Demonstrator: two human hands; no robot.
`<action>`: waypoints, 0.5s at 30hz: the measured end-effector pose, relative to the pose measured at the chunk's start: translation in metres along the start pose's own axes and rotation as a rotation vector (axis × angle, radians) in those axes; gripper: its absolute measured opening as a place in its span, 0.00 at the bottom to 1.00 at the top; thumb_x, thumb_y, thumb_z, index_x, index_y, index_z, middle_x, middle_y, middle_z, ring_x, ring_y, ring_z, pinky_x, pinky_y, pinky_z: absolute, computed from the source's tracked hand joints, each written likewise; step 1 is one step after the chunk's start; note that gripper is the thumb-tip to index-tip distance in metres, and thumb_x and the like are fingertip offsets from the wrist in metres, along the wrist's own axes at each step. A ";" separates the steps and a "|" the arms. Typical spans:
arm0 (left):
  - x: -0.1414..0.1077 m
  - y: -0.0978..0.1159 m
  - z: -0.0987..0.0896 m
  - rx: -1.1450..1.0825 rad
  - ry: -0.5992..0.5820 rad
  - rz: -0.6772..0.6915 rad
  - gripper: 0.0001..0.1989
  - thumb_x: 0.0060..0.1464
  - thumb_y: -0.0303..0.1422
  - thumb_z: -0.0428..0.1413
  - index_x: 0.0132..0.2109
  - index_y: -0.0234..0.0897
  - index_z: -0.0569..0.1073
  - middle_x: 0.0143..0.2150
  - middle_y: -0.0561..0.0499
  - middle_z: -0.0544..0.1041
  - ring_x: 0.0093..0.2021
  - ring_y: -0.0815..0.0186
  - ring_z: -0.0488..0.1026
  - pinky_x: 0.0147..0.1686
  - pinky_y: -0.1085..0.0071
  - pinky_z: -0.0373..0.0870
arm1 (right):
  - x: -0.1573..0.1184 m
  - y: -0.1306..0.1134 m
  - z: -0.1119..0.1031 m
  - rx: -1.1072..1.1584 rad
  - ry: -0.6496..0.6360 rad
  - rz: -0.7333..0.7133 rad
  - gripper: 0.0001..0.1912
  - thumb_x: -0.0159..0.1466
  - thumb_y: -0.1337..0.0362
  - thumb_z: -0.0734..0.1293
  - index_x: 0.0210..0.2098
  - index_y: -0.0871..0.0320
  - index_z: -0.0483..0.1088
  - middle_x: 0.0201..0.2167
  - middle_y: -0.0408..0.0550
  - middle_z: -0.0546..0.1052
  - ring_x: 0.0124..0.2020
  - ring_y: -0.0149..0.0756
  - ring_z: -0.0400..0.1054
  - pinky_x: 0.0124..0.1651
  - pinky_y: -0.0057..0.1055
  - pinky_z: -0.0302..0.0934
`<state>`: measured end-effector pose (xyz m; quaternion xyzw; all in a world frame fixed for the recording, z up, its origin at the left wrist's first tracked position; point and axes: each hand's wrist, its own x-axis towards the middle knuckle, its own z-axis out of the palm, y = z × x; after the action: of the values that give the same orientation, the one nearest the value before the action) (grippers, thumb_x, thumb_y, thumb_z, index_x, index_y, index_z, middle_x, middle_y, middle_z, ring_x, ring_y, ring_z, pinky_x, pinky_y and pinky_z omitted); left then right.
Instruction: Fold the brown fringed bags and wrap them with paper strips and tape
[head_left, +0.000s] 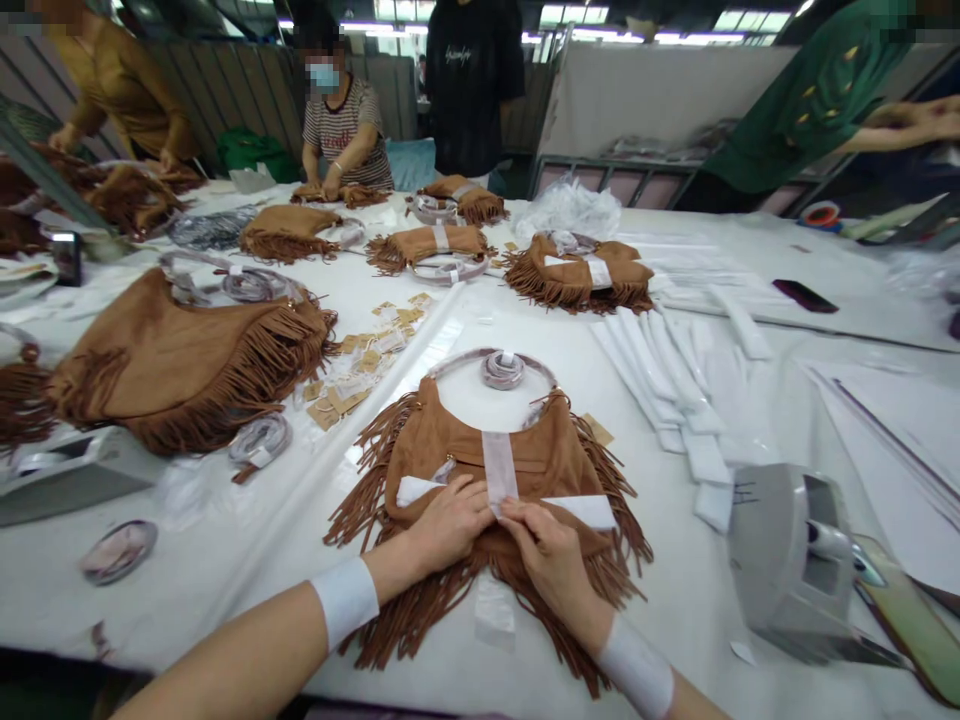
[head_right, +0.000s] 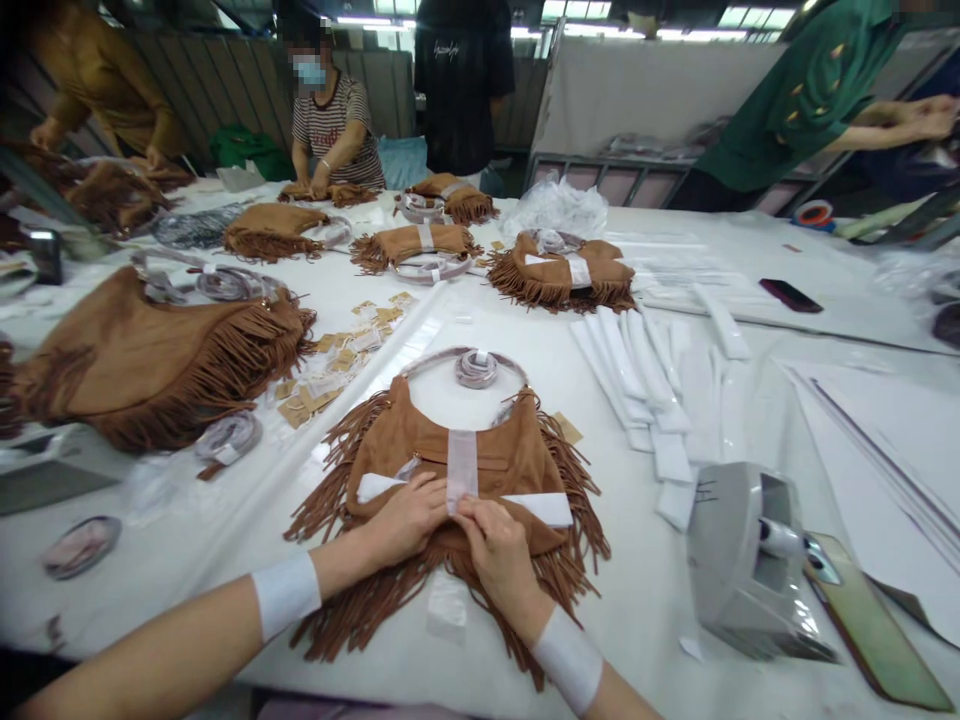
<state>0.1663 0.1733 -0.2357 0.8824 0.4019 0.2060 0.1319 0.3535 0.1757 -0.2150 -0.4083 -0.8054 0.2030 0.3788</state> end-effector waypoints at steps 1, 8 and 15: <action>-0.002 0.001 0.002 -0.023 0.052 -0.018 0.13 0.59 0.26 0.50 0.51 0.37 0.70 0.51 0.45 0.75 0.55 0.61 0.67 0.56 0.57 0.64 | -0.004 0.002 0.003 -0.007 0.024 -0.001 0.06 0.65 0.65 0.63 0.36 0.54 0.73 0.35 0.46 0.80 0.39 0.37 0.75 0.44 0.36 0.71; -0.011 0.005 0.010 0.081 0.241 -0.096 0.20 0.61 0.25 0.47 0.59 0.34 0.62 0.65 0.37 0.60 0.67 0.52 0.53 0.60 0.45 0.60 | -0.011 0.009 0.012 -0.111 0.049 -0.216 0.09 0.65 0.70 0.62 0.38 0.55 0.73 0.37 0.46 0.81 0.42 0.38 0.75 0.48 0.40 0.69; -0.016 0.000 0.015 0.205 0.118 0.078 0.16 0.66 0.27 0.42 0.56 0.34 0.67 0.57 0.39 0.72 0.62 0.58 0.63 0.60 0.41 0.56 | -0.014 0.002 0.004 -0.127 -0.116 -0.194 0.12 0.67 0.66 0.60 0.35 0.54 0.74 0.31 0.46 0.81 0.37 0.37 0.75 0.44 0.39 0.67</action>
<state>0.1635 0.1597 -0.2531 0.8927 0.3931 0.2202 0.0092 0.3569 0.1657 -0.2248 -0.3391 -0.8729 0.1374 0.3229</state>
